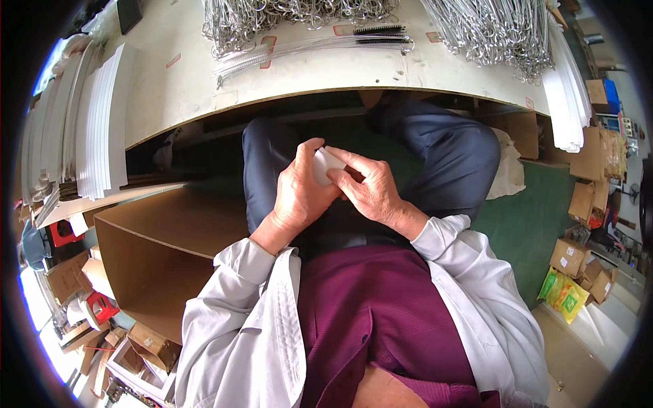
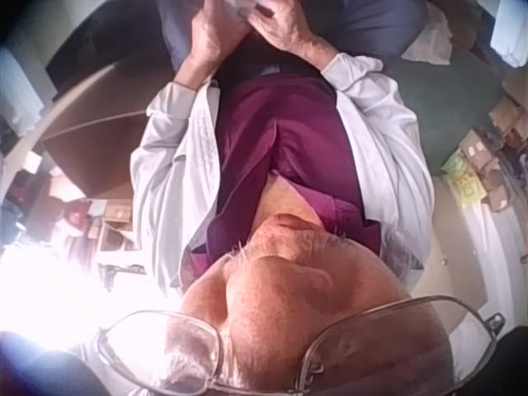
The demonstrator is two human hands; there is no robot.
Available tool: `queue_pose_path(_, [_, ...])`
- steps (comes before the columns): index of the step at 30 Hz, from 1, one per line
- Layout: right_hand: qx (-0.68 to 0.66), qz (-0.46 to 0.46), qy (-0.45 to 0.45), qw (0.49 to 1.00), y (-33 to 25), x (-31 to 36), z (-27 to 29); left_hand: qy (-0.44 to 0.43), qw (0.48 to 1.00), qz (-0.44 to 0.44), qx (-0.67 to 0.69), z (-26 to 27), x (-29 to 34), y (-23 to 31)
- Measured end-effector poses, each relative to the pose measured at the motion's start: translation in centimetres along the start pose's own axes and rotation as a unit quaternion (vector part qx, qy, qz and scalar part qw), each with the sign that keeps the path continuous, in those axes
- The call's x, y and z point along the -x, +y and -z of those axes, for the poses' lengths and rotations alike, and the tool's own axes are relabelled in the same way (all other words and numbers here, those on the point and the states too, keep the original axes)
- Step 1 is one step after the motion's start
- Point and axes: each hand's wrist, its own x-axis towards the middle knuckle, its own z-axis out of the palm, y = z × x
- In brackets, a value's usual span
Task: The recorder is taking bundles of wire brushes and inserting them into white plastic sleeves at a workbench.
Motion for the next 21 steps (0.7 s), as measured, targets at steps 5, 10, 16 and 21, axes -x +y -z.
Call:
queue_pose_path(5, [0.054, 0.087, 0.026, 0.994, 0.4, 0.1, -0.2, -0.015, 0.999, -0.006, 0.03, 0.1, 0.1, 0.1])
queue_pose_path(10, [0.081, 0.136, 0.042, 0.987, 0.2, 0.0, -0.5, 0.011, 0.999, -0.007, 0.036, -0.3, 0.2, -0.1])
queue_pose_path(16, [-0.079, -0.013, -0.01, 0.997, -0.8, 0.6, 0.8, -0.004, 0.998, 0.036, 0.048, 0.1, -0.1, 0.6])
queue_pose_path(21, [0.073, 0.13, 0.068, 0.987, -0.2, 0.6, 0.2, -0.011, 0.999, 0.022, 0.043, 0.1, -0.1, 0.2])
